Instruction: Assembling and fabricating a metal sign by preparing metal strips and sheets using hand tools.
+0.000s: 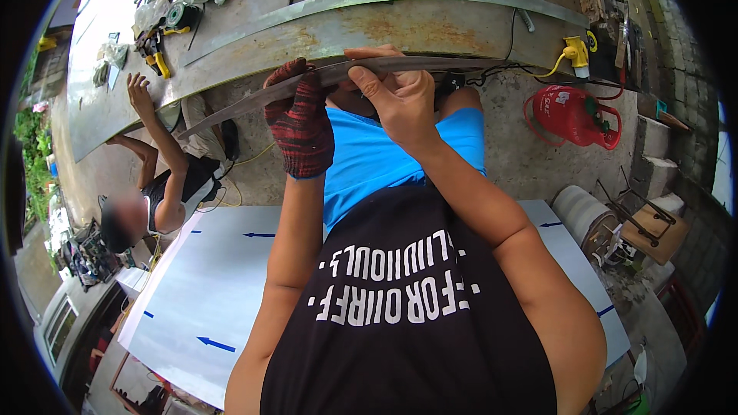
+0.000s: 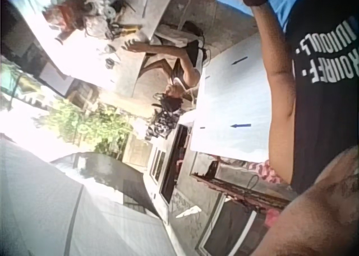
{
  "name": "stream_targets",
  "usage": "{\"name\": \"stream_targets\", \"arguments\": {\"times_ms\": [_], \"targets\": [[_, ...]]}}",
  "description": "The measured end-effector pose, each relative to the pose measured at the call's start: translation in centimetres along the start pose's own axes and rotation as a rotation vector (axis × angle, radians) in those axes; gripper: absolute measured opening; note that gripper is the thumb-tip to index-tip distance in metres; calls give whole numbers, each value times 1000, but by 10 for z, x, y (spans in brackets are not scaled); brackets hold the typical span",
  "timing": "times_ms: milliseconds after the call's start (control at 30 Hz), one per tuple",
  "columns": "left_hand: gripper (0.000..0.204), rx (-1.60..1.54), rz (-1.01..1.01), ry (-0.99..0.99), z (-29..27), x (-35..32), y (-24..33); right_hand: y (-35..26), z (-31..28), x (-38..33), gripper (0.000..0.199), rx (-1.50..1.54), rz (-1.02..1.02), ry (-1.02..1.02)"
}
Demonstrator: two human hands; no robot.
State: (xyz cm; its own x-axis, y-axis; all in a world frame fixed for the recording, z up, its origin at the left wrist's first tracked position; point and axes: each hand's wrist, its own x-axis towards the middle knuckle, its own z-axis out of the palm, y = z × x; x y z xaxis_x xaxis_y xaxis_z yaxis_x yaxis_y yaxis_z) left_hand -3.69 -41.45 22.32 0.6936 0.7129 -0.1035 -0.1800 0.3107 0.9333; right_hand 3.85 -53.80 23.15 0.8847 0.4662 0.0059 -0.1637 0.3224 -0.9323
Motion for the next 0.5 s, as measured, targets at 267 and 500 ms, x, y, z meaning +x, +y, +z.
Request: {"name": "stream_targets", "arguments": {"times_ms": [267,500], "targets": [[35,-94,-6,-82,-26,15,14,-13,-25,5,52,208,55,-111],[37,-188,-75,-76,-38,20,8,-13,-32,9,38,132,37,13]]}}
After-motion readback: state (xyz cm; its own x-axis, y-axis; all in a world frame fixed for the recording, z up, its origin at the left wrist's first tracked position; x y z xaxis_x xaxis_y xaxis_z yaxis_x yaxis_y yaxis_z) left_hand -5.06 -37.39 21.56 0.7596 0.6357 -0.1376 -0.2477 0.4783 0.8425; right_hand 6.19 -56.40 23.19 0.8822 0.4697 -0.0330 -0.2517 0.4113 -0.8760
